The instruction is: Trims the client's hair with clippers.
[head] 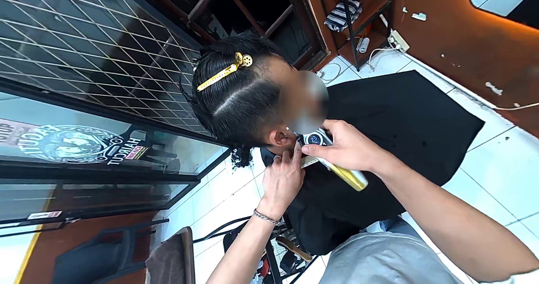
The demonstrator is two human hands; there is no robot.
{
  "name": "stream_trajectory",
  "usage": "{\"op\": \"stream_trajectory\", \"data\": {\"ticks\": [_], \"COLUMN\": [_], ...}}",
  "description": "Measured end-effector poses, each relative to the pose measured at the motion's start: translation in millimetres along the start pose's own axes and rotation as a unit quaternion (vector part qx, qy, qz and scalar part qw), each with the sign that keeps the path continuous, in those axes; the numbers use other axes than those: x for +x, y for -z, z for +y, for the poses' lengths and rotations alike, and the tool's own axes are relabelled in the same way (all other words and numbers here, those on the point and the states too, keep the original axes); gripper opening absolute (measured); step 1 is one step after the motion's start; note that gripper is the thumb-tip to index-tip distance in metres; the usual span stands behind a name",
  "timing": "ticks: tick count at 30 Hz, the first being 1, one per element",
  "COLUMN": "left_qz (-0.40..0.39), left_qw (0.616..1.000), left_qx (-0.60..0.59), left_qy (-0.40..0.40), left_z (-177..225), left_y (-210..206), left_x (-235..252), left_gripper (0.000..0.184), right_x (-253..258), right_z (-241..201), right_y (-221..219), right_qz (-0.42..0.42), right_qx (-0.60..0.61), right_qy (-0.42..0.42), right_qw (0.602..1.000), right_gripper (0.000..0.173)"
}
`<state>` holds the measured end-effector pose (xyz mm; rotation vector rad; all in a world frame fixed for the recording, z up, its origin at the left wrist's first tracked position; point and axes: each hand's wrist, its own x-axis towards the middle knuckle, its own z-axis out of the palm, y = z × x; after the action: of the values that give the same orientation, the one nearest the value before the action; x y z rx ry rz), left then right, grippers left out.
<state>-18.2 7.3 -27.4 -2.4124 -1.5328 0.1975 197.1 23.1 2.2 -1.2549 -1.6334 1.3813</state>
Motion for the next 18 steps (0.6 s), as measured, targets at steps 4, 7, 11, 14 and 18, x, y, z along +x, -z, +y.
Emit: {"op": "stream_trajectory", "data": {"ticks": [4,7,11,14,18], "left_qz": [0.016,0.010,0.009,0.001,0.011], "left_qw": [1.000,1.000,1.000,1.000,1.000], "left_qx": [0.003,0.006,0.009,0.009,0.012], "left_qy": [-0.006,-0.007,-0.005,-0.004,-0.007], "left_z": [0.1,0.2,-1.1,-0.1,0.6], "left_y": [-0.4,-0.1,-0.1,0.9,0.0], "left_x": [0.5,-0.1,-1.6,-0.9,-1.9], "left_gripper": [0.043,0.044,0.040,0.036,0.037], "right_x": [4.6,5.3,4.5,5.1,2.5], "right_z": [-4.9,-11.3,-5.4,-3.0,-14.8], "right_y": [4.3,3.0,6.6,5.2,2.7], "right_qz": [-0.011,0.028,-0.029,-0.059,-0.014], "right_qx": [0.069,0.097,0.040,0.027,0.059], "right_qy": [0.018,0.106,0.060,-0.012,0.014], "right_qw": [0.997,0.989,0.997,0.998,0.998], "right_gripper": [0.042,0.040,0.035,0.040,0.041]}}
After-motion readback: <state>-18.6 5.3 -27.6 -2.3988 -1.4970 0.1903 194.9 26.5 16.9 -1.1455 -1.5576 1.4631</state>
